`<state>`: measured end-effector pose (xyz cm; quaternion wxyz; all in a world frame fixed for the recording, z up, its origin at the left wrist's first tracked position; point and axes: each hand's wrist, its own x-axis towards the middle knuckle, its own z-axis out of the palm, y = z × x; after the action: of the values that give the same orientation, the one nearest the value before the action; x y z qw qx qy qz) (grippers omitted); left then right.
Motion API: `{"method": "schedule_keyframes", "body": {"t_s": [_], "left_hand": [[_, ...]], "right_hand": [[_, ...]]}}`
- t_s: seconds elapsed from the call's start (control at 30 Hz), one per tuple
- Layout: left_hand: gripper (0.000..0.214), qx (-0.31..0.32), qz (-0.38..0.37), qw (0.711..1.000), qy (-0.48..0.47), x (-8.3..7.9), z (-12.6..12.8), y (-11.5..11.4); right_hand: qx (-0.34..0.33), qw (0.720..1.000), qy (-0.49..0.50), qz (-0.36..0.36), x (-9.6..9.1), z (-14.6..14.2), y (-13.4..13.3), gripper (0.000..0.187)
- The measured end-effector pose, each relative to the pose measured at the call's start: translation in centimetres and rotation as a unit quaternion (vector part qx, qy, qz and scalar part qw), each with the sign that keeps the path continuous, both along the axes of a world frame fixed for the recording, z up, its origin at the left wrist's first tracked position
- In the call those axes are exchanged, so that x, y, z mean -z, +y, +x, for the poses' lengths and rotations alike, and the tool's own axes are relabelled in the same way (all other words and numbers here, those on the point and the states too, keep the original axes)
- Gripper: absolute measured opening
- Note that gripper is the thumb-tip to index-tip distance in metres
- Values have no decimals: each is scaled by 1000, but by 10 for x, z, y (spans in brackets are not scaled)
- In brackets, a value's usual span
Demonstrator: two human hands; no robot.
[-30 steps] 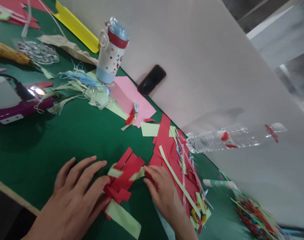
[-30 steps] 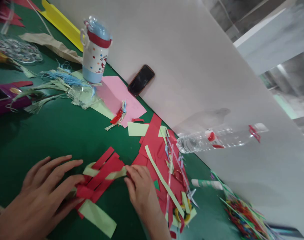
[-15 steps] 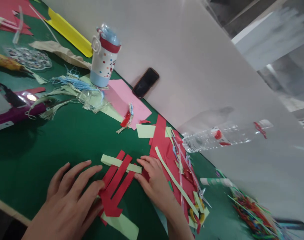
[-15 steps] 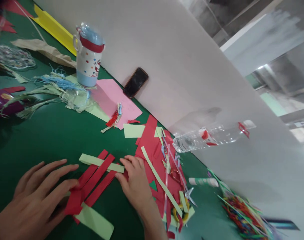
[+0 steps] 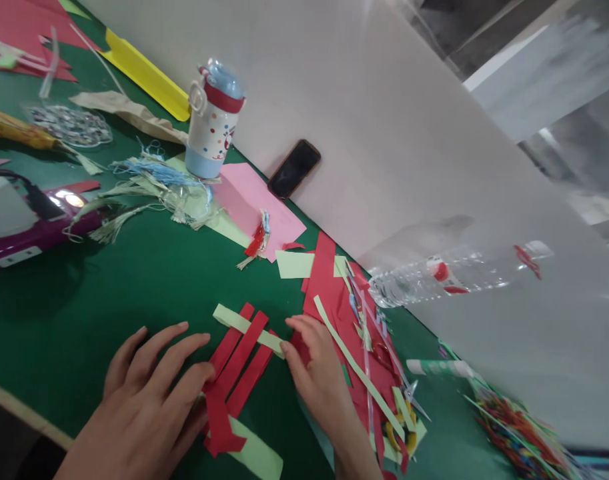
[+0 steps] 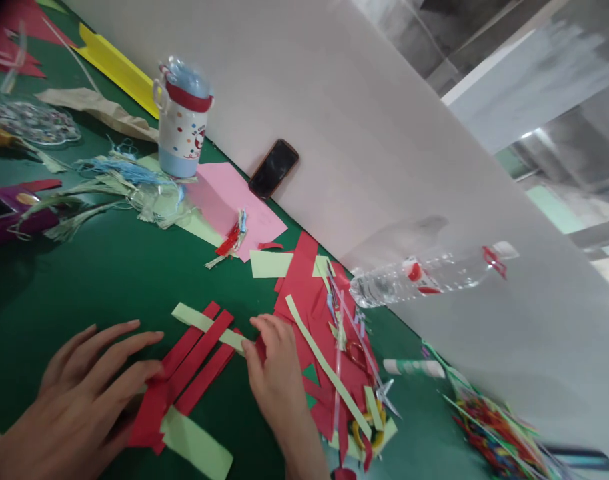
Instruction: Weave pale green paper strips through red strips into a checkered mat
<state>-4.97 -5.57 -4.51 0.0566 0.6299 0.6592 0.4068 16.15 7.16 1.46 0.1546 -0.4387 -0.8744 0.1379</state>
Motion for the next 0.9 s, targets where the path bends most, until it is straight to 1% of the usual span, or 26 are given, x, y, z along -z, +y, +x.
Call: {"method": "schedule_keyframes", "body": {"t_s": [0.07, 0.1, 0.23, 0.33, 0.43, 0.53, 0.6, 0.67, 0.73, 0.8, 0.9], "left_hand": [[19, -3, 3, 1000, 6, 0, -1, 0], [18, 3, 6, 1000, 21, 0, -2, 0], [21, 34, 13, 993, 108, 2, -9, -1], [23, 30, 7, 992, 122, 3, -12, 0], [22, 23, 12, 993, 114, 3, -12, 1], [23, 33, 17, 992, 122, 3, -12, 0], [22, 35, 13, 991, 131, 4, -13, -1], [21, 33, 13, 991, 127, 5, -14, -1], [20, 30, 10, 993, 118, 5, -14, -1], [20, 32, 13, 992, 118, 5, -14, -1], [21, 27, 9, 995, 99, 3, -9, 0]], "right_hand": [[-25, 999, 2, 38, -2, -6, -8, 30], [-46, 998, -1, 44, -2, -11, -12, 33], [-124, 991, -52, 7, 1, -41, -22, 48], [-129, 987, -88, -25, 4, -57, -20, 53], [-145, 985, -83, -50, 1, -59, -18, 51], [-169, 983, -49, -57, -4, -45, -20, 52], [-140, 989, -16, -32, -4, -31, -19, 47], [-85, 996, 8, 8, -1, -17, -15, 43], [-35, 999, 13, 27, 5, -6, -10, 38], [-3, 1000, 9, 20, 9, 1, -6, 36], [7, 1000, -9, -21, 11, 0, -2, 36]]}}
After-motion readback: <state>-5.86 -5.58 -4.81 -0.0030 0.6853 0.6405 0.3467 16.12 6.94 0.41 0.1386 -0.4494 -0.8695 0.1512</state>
